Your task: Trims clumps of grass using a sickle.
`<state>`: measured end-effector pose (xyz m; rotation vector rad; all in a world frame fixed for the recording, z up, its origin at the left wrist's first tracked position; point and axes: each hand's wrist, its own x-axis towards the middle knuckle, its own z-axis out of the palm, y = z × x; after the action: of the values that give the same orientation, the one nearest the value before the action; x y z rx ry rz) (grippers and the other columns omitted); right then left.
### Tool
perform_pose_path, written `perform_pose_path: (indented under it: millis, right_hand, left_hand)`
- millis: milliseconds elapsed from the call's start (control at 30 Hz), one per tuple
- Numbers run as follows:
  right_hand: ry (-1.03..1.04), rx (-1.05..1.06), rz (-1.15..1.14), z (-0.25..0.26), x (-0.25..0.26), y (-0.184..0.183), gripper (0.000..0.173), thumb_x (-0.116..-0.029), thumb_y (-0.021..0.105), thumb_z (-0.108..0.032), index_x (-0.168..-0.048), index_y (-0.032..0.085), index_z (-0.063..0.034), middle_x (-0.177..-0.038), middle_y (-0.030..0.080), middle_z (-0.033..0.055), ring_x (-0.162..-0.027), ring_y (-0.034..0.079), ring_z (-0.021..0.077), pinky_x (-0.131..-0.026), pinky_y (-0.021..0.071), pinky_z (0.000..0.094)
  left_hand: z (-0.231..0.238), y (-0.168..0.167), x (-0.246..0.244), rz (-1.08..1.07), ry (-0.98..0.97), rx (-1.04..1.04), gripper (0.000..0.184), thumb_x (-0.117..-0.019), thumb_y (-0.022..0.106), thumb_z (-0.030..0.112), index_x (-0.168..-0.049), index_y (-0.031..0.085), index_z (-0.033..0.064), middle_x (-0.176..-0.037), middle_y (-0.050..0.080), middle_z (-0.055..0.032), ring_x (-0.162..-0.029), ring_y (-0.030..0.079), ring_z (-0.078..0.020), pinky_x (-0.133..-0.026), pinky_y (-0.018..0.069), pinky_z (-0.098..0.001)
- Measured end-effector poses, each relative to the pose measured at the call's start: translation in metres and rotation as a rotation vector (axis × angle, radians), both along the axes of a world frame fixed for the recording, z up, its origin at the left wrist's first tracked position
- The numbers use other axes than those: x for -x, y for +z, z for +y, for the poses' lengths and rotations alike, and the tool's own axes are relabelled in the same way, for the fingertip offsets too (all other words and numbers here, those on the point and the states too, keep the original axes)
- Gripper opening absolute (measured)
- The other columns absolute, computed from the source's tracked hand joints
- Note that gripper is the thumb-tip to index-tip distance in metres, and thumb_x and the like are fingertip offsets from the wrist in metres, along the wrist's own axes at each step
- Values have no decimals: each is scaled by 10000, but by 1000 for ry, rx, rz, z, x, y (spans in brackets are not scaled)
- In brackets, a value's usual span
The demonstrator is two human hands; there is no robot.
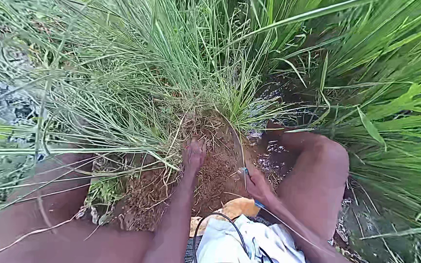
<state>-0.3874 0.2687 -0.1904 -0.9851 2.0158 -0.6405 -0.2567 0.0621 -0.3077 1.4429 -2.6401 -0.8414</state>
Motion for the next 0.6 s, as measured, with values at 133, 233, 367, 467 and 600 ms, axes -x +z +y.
perform_pose_path:
  millis: [133, 233, 367, 467, 600]
  right_hand:
    - [161, -377, -78, 11, 15, -53, 415, -1077, 460, -285, -1347, 535, 20, -1025, 658, 226, -929, 671, 358, -871, 527, 536]
    - [165, -406, -118, 12, 16, -50, 394, -1083, 451, -310, -1338, 532, -20, -947, 644, 188, -826, 663, 325, -799, 538, 525]
    - [165, -387, -36, 8, 19, -4, 410, -1089, 452, -302, -1358, 529, -3, -984, 652, 205, -915, 658, 349, -854, 514, 539]
    - [195, -270, -21, 3, 32, 15, 401, -1083, 459, -292, -1338, 548, 4, -884, 634, 166, -818, 639, 306, -791, 519, 498]
    - [224, -108, -17, -8, 38, 22, 384, -1074, 478, -276, -1300, 569, 21, -872, 638, 159, -787, 639, 280, -772, 527, 476]
  left_hand:
    - [7, 0, 0, -32, -6, 18, 356, -1066, 469, 265, -1209, 735, 78, -1304, 653, -179, -1245, 595, -378, -1093, 395, -589]
    - [11, -2, -2, -23, 14, 8, 348, -1069, 471, 258, -1191, 742, 76, -1294, 657, -179, -1199, 624, -386, -1018, 460, -598]
    - [9, -7, -1, -21, 26, -1, 356, -1069, 471, 268, -1211, 739, 83, -1313, 649, -185, -1216, 616, -399, -1004, 471, -608]
    - [9, -6, 1, -13, 30, 7, 353, -1068, 472, 269, -1217, 740, 93, -1321, 647, -180, -1226, 608, -401, -1001, 470, -606]
    - [9, -7, -1, 2, 34, 17, 349, -1065, 473, 262, -1214, 741, 97, -1335, 645, -171, -1225, 610, -394, -996, 470, -600]
